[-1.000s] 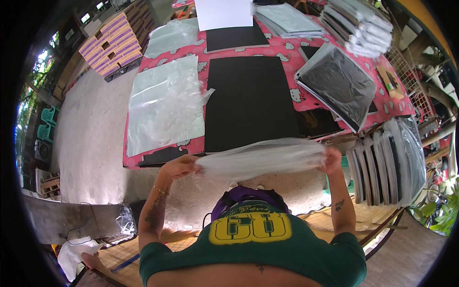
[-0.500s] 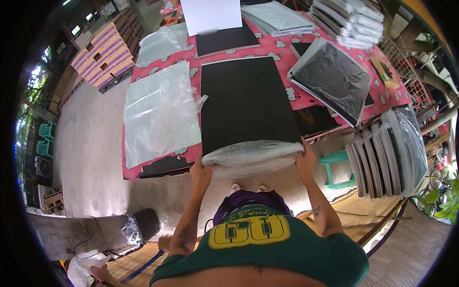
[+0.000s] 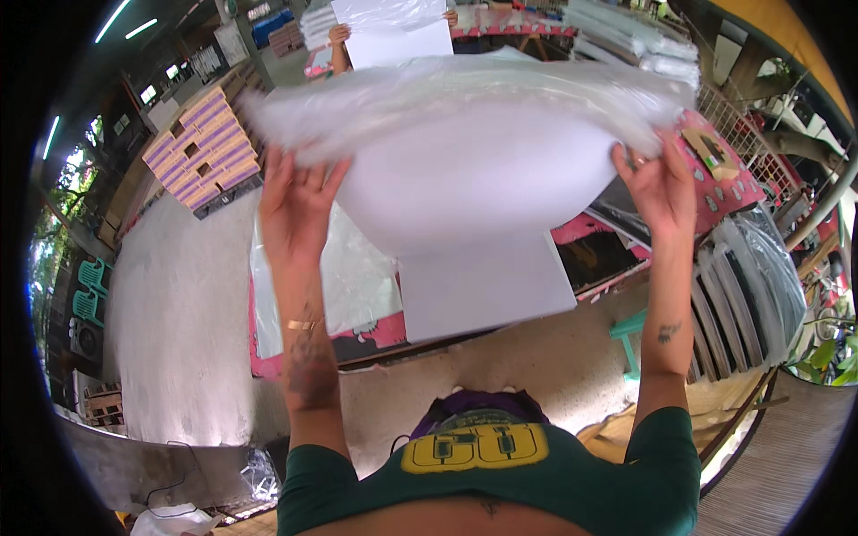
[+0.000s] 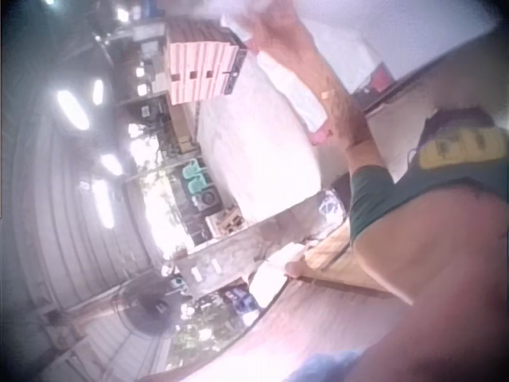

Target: The person picks up flat items from a table and places each one into a separate plastic bag by hand.

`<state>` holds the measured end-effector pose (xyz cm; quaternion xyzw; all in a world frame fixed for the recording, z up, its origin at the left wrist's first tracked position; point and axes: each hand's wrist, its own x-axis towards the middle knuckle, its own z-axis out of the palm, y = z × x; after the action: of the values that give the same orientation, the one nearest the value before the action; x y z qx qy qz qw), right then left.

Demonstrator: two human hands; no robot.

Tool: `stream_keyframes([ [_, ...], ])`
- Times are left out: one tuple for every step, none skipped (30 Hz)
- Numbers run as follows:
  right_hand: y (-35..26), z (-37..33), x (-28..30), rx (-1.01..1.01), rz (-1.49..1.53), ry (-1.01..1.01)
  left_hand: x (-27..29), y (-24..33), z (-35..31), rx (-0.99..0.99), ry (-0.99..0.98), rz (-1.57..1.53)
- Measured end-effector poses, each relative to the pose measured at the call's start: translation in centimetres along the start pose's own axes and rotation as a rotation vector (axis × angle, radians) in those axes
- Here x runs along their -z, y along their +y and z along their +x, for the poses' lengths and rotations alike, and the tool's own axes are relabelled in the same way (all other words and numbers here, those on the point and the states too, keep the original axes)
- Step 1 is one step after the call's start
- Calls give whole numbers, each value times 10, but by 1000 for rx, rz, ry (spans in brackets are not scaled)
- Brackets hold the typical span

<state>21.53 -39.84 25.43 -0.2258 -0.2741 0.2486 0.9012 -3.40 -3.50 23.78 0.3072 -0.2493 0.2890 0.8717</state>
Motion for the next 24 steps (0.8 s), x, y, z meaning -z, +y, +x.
stream_keyframes([
  [-1,24,20,-13,-3,-16,-13,-17,25,-67,317,72],
  [7,43,33,-41,4,-45,9,-15,36,-41,343,88],
  [21,56,36,-52,-41,87,41,-17,43,-14,371,101],
  [29,65,48,-55,-51,149,56,-29,49,2,436,108],
  [38,71,65,-75,-4,178,69,-41,50,20,504,118],
  [49,76,83,-103,48,200,92,-48,47,54,597,93],
  [59,79,101,-132,99,227,123,-57,42,93,691,67],
  [73,80,122,-140,58,264,155,-68,33,131,682,23],
  [87,79,138,-156,20,300,185,-77,20,164,679,-17],
  [106,75,142,-174,56,402,209,-88,2,160,758,31],
  [129,68,144,-197,95,499,231,-94,-21,148,839,84],
  [149,58,160,-248,89,470,257,-94,-45,151,869,15],
  [170,53,183,-294,83,430,281,-92,-65,149,887,-52],
  [187,45,213,-339,140,429,301,-95,-87,157,889,-32],
  [191,33,247,-364,187,449,313,-109,-98,191,885,-25],
  [179,11,288,-386,-16,587,312,-139,-97,304,906,114],
  [167,-11,319,-427,-211,738,302,-159,-104,418,931,261],
  [167,-12,321,-310,-290,670,291,-153,-109,490,962,439],
  [168,-7,311,-189,-363,588,269,-144,-96,358,897,600],
  [169,2,295,-59,-431,498,237,-135,-72,218,817,757],
  [180,10,267,-19,-558,390,216,-123,-60,83,748,925],
  [192,23,234,12,-685,286,214,-114,-50,123,685,1107],
  [188,29,223,55,-828,195,217,-115,-33,181,598,1264],
  [176,31,237,31,-814,273,219,-130,-13,240,476,1402],
])
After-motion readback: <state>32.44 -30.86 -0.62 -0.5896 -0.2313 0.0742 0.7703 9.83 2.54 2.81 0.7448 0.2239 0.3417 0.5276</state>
